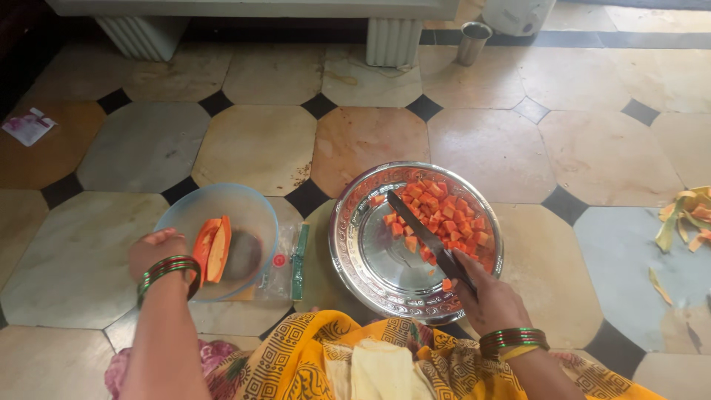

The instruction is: The person chops a piece of papaya into smaller pieces on a silver tray using a knife.

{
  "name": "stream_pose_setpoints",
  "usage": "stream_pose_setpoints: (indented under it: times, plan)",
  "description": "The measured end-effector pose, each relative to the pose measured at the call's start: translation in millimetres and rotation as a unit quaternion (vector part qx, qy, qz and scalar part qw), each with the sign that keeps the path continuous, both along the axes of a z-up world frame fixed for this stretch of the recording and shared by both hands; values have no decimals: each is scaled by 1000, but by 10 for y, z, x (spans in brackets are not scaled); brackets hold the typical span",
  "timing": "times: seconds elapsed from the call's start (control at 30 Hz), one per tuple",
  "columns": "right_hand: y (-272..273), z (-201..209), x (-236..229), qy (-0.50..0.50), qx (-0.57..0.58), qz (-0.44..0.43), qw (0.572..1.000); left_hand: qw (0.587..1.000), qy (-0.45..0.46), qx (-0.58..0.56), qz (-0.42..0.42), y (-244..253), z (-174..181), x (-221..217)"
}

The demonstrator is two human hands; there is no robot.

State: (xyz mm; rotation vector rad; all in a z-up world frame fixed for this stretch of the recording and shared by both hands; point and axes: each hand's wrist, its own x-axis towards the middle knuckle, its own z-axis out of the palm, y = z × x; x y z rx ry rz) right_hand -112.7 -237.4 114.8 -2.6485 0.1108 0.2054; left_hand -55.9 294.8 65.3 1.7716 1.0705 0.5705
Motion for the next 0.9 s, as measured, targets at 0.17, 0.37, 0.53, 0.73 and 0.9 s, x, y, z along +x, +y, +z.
stream_pose_setpoints:
  times: [0.17,0.37,0.53,0.73,0.9]
  plan:
    - [3,0,32,-2,20,-22,1000,938,245,223,-103,-83,-283,162]
    - [8,-17,50,-7,36,-38,999,862,439,224,-118,-476,-176,168]
    - [47,51,52,33,26,-56,998,836,451,292,-114,-538,-205,172]
    - [74,122,24,20,63,-41,997,830,460,301,-99,-504,-313,212]
    - [105,138,24,25,58,-30,998,836,461,276,-108,-500,-329,228]
